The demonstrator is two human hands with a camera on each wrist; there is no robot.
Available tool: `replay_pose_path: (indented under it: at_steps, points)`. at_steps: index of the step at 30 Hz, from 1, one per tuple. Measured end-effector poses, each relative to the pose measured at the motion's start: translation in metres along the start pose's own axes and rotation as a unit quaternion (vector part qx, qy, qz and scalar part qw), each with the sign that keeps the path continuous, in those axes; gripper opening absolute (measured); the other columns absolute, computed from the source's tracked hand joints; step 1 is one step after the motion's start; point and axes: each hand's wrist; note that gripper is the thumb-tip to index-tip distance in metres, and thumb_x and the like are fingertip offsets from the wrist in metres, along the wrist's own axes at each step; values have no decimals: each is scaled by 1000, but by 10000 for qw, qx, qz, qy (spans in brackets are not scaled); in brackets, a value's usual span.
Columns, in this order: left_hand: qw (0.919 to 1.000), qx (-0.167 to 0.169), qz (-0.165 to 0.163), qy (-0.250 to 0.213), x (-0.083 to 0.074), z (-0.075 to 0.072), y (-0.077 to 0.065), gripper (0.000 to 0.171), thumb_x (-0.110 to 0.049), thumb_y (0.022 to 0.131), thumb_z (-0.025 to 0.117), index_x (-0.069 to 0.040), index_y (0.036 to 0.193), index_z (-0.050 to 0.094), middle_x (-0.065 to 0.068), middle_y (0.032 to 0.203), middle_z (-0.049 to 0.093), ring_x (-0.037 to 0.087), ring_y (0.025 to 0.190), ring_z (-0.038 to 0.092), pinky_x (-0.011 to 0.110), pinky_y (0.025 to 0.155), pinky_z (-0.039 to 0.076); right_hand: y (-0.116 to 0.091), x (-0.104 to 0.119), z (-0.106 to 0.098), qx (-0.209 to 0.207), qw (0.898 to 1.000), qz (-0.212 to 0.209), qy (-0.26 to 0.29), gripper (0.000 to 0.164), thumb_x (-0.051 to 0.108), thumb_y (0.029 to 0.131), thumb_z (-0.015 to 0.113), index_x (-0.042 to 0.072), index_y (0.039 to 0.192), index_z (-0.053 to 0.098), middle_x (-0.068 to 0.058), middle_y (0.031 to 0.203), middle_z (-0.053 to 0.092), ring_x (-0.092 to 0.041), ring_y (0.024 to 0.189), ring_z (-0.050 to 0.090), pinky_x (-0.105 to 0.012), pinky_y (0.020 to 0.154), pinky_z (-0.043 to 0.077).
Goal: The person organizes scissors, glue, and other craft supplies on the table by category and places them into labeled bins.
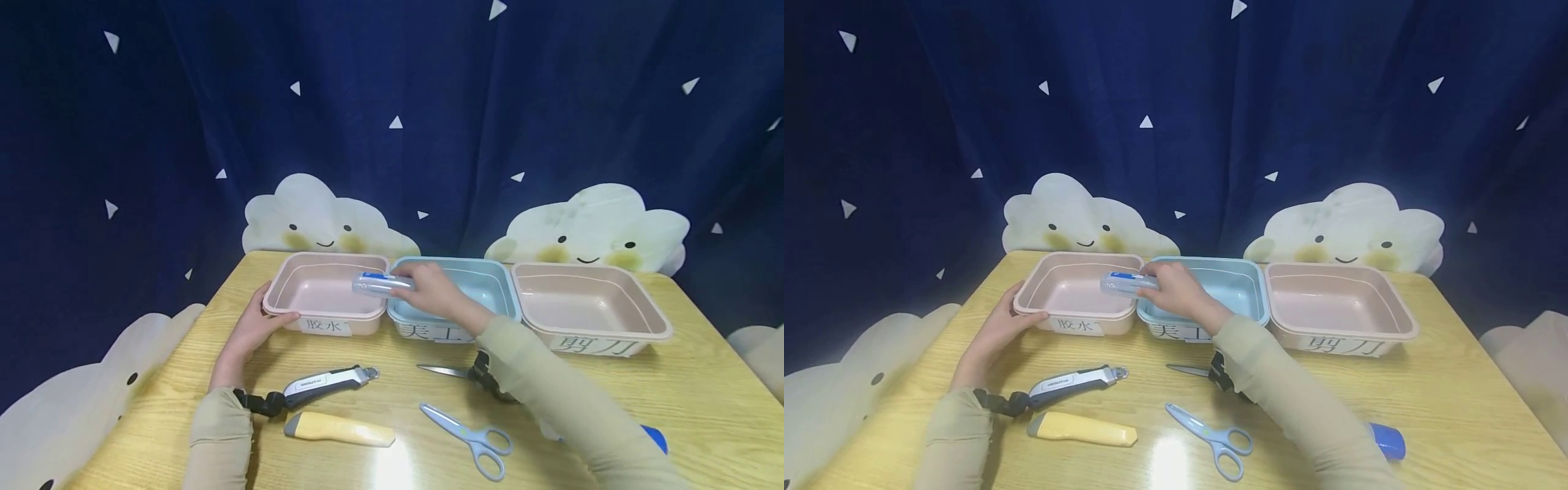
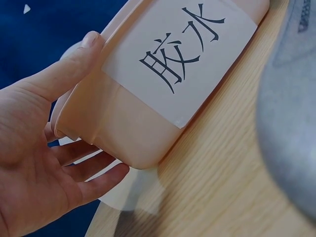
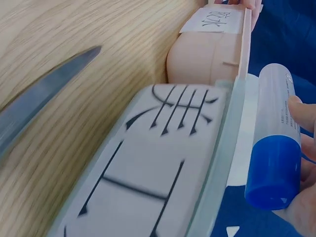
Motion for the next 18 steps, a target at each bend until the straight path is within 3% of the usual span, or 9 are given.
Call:
replay_pose_path:
  at_steps: [5,10,18]
  points:
    - [10000,-17,52,-6,0,0,-1,95,-26,77,72,-12,147,9,18,145,25,36,129,29,52,105,22,12,10,11,44,9999,81,74,37,27,82,66,3,111,63,-9,101,68,-19,89,62,-33,82,49]
    - [10000,-29,9,-46,1,1,0,96,-26,77,73,-12,146,9,19,145,25,36,129,29,51,106,22,22,18,20,223,9996,48,150,39,28,84,64,4,115,61,-10,111,65,-23,106,59,-34,91,45]
    - [10000,-59,27,-26,4,0,2,97,-28,75,74,-12,146,11,17,145,26,35,128,30,51,105,23,36,31,30,316,9993,151,135,41,31,85,63,5,117,60,-8,116,63,-22,112,55,-34,96,42]
Point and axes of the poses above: each hand's wrist, its own y-axis towards the middle knuckle, its own z-axis out of the palm, x = y × z
